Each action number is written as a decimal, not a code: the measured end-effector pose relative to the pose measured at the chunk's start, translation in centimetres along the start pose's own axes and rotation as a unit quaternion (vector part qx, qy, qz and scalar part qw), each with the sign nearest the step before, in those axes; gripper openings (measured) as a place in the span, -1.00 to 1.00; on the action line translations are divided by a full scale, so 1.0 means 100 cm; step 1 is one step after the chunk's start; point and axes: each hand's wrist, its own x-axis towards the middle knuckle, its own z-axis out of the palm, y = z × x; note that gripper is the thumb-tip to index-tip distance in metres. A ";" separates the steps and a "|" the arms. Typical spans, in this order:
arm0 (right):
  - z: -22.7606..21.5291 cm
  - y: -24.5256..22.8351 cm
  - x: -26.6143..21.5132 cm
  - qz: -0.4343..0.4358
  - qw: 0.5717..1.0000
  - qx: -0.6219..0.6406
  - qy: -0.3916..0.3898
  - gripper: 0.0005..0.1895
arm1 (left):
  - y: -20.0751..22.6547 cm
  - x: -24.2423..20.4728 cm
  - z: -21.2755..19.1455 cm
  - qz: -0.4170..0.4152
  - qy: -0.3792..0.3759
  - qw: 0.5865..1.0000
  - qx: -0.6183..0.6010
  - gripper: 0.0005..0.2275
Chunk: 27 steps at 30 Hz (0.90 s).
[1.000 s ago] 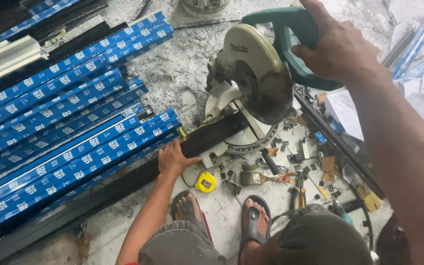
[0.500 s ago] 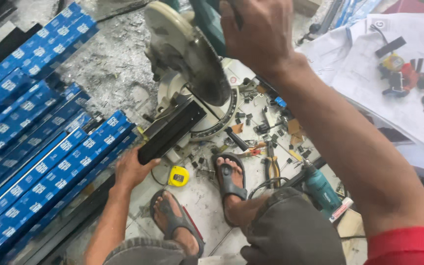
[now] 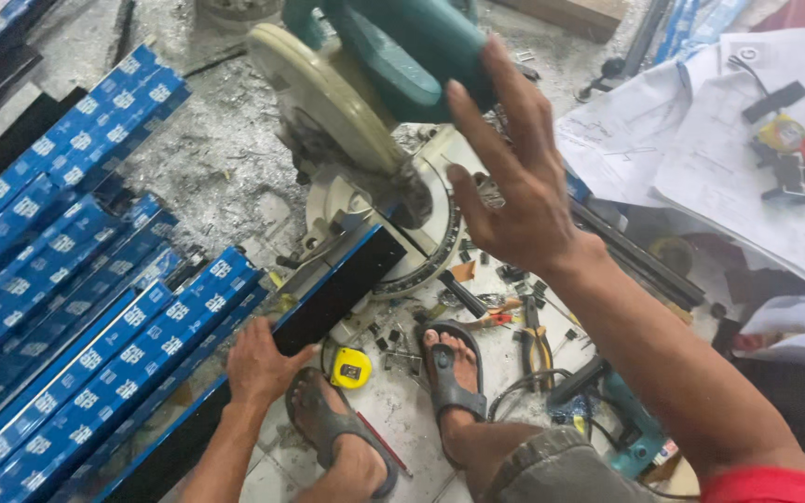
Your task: The person measures a black metal profile with a tape measure and marks it with a pencil. They then use a miter saw to cut the profile. After the cut, they inspect the piece and place it back on the saw to make another cut.
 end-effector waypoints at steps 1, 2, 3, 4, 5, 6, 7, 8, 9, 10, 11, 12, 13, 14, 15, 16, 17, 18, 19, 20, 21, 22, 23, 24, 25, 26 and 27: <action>0.001 -0.003 -0.013 0.024 0.999 0.028 0.003 -0.30 | -0.004 0.001 0.008 -0.003 -0.013 1.000 0.014 0.01; -0.001 -0.012 -0.024 0.020 0.999 0.038 0.000 -0.30 | -0.004 -0.001 0.007 -0.014 -0.014 1.000 0.011 0.01; -0.003 -0.022 -0.035 0.053 0.997 0.056 0.015 -0.39 | -0.005 -0.002 0.006 0.003 0.002 1.000 0.001 -0.05; -0.006 -0.030 -0.045 0.085 0.993 0.073 0.027 -0.46 | -0.005 -0.004 0.006 0.019 0.020 1.000 -0.011 -0.10; 0.006 -0.026 -0.088 0.077 0.993 0.082 0.022 -0.46 | -0.008 -0.009 0.006 0.007 0.020 1.000 -0.016 -0.10; 0.018 -0.019 -0.129 0.165 0.985 0.047 0.000 -0.47 | -0.010 -0.011 0.004 0.039 0.056 0.997 -0.035 -0.14; 0.029 -0.010 -0.170 0.250 0.968 0.010 -0.023 -0.48 | -0.010 -0.013 0.002 0.071 0.092 0.992 -0.052 -0.19; 0.031 -0.020 -0.211 0.244 0.969 0.016 -0.025 -0.48 | -0.013 -0.012 0.010 0.063 0.095 0.992 -0.054 -0.19; 0.032 -0.028 -0.253 0.351 0.926 -0.043 -0.136 -0.42 | -0.014 -0.011 0.017 0.064 0.086 0.994 -0.018 -0.20; 0.032 -0.034 -0.296 0.446 0.855 -0.105 -0.242 -0.34 | -0.013 -0.010 0.026 0.066 0.076 0.995 0.017 -0.20; 0.035 -0.037 -0.325 0.439 0.858 -0.102 -0.245 -0.34 | -0.012 -0.006 0.026 0.058 0.077 0.995 0.013 -0.20; 0.034 -0.045 -0.359 0.489 0.796 -0.164 -0.316 -0.26 | -0.013 -0.007 0.027 0.066 0.088 0.994 0.005 -0.23; 0.032 -0.053 -0.392 0.530 0.723 -0.227 -0.380 -0.16 | -0.013 -0.008 0.028 0.074 0.098 0.992 -0.004 -0.25; 0.035 -0.054 -0.400 0.527 0.724 -0.224 -0.384 -0.16 | -0.014 -0.007 0.030 0.068 0.097 0.993 -0.004 -0.25; 0.036 -0.055 -0.409 0.546 0.703 -0.239 -0.389 -0.20 | -0.014 -0.007 0.032 0.072 0.110 0.991 0.004 -0.23; 0.035 -0.057 -0.419 0.566 0.679 -0.256 -0.392 -0.22 | -0.012 -0.008 0.035 0.079 0.122 0.989 0.012 -0.21; 0.035 -0.059 -0.405 0.564 0.678 -0.255 -0.396 -0.22 | -0.013 -0.010 0.037 0.077 0.120 0.990 0.011 -0.21; 0.036 -0.059 -0.392 0.576 0.652 -0.242 -0.430 -0.30 | -0.013 -0.009 0.039 0.071 0.101 0.992 0.022 -0.15; 0.036 -0.059 -0.378 0.586 0.624 -0.230 -0.463 -0.37 | -0.012 -0.010 0.040 0.065 0.082 0.994 0.033 -0.10; 0.036 -0.060 -0.358 0.587 0.624 -0.229 -0.462 -0.37 | -0.011 -0.011 0.037 0.066 0.083 0.994 0.034 -0.10; 0.036 -0.061 -0.338 0.595 0.601 -0.217 -0.487 -0.39 | -0.010 -0.012 0.034 0.069 0.084 0.994 0.029 -0.08; 0.035 -0.064 -0.320 0.602 0.577 -0.204 -0.513 -0.41 | -0.009 -0.015 0.031 0.072 0.084 0.994 0.024 -0.07; 0.038 -0.056 -0.334 0.603 0.576 -0.203 -0.513 -0.41 | -0.012 -0.014 0.036 0.073 0.084 0.994 0.025 -0.07; 0.040 -0.050 -0.348 0.623 0.588 -0.173 -0.486 -0.46 | -0.014 -0.012 0.040 0.084 0.095 0.992 0.014 -0.02; 0.042 -0.044 -0.363 0.641 0.600 -0.143 -0.457 -0.50 | -0.016 -0.011 0.044 0.096 0.107 0.990 0.004 0.03; 0.039 -0.044 -0.350 0.643 0.599 -0.143 -0.455 -0.50 | -0.015 -0.010 0.040 0.098 0.107 0.989 0.004 0.03; 0.036 -0.043 -0.337 0.709 0.594 -0.100 -0.367 -0.57 | -0.015 -0.009 0.035 0.107 0.104 0.989 0.009 0.00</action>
